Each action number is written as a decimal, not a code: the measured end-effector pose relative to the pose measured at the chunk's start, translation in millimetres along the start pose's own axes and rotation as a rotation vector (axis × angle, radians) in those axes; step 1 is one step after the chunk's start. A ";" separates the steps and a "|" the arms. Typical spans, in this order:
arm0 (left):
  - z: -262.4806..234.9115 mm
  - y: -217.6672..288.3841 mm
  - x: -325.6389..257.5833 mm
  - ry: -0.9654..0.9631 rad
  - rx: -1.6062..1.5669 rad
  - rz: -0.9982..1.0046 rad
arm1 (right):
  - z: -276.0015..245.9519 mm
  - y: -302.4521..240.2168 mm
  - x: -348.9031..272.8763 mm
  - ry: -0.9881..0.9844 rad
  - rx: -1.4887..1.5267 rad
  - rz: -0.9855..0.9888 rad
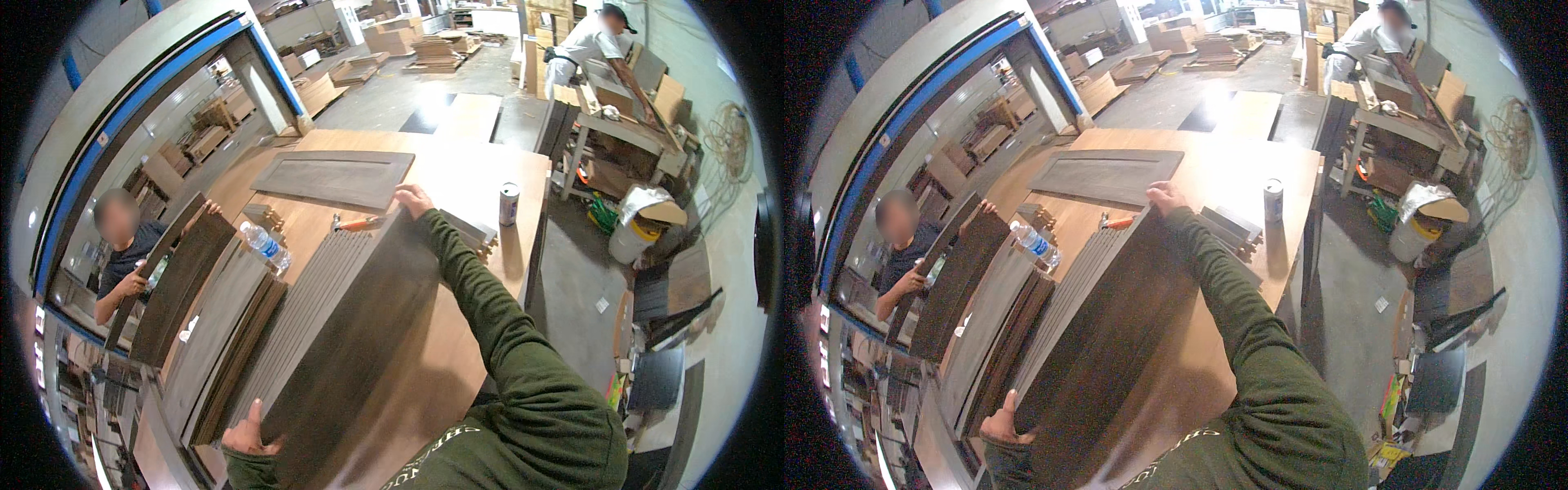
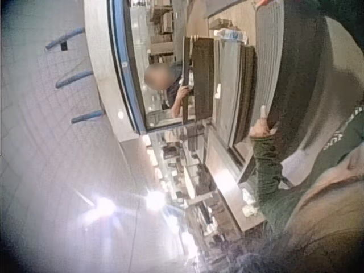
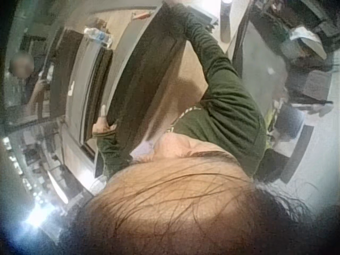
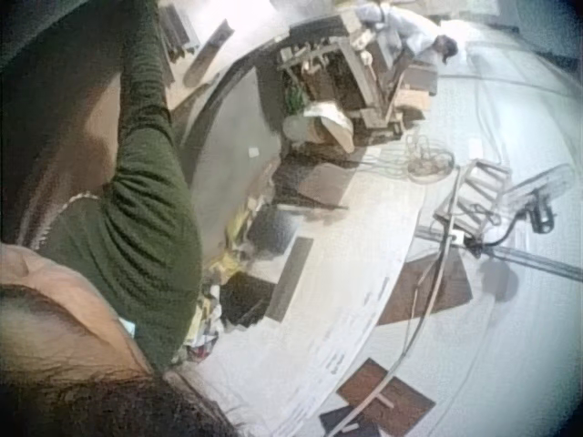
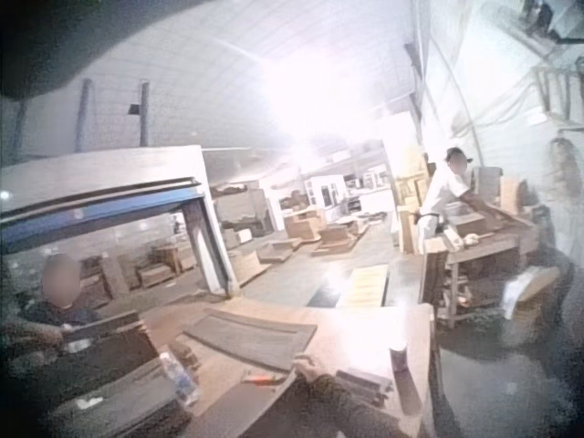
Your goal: The person organizes and stacks wooden door or cabinet panels on a large workbench, then uses a hammer to secure small wooden slats into the grooves of one of the panels.
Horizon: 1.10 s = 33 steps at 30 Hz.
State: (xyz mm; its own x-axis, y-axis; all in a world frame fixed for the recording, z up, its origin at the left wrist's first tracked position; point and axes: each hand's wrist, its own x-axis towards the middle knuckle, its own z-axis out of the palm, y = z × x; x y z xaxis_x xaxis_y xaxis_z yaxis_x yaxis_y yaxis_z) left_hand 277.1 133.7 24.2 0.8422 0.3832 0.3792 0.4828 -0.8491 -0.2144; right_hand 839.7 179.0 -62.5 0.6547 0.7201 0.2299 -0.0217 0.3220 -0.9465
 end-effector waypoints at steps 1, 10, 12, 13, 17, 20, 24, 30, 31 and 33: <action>-1.7 2.3 3.5 -0.005 0.010 -0.011 | -1.2 4.5 4.9 0.005 0.015 -0.019; -22.7 26.7 7.0 -0.411 0.044 -0.306 | 17.4 24.6 6.0 -0.139 0.080 -0.091; -15.2 26.9 8.0 -0.420 0.048 -0.381 | 12.8 40.3 24.3 -0.225 0.158 -0.127; -11.7 28.4 11.8 -0.429 0.081 -0.399 | 4.8 47.7 35.2 -0.276 0.211 -0.136; -11.3 28.1 6.9 -0.480 0.152 -0.504 | 4.7 26.4 22.2 -0.302 0.184 -0.075; -14.3 39.3 8.3 -0.397 0.129 -0.489 | -6.1 5.4 16.2 -0.164 -0.127 -0.236; -24.0 49.1 -2.6 -0.338 0.092 -0.528 | 13.5 -70.8 -35.8 0.101 -1.122 -0.528; -39.9 50.3 -45.9 -0.247 0.086 -0.575 | 133.7 -136.6 -156.7 -0.984 -1.418 -0.415; -47.1 45.2 -65.4 -0.213 0.069 -0.610 | 161.2 -144.1 -177.1 -1.080 -1.489 -0.382; -61.7 36.6 -102.6 -0.131 0.025 -0.672 | 199.1 -148.9 -204.2 -1.215 -1.585 -0.389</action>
State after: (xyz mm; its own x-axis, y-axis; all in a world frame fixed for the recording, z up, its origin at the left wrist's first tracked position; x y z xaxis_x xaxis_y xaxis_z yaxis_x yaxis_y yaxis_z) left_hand 193.6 40.9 33.0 0.3790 0.8664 0.3252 0.9150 -0.4034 0.0082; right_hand 558.8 106.4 76.6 -0.2951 0.9328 -0.2070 0.9528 0.3034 0.0089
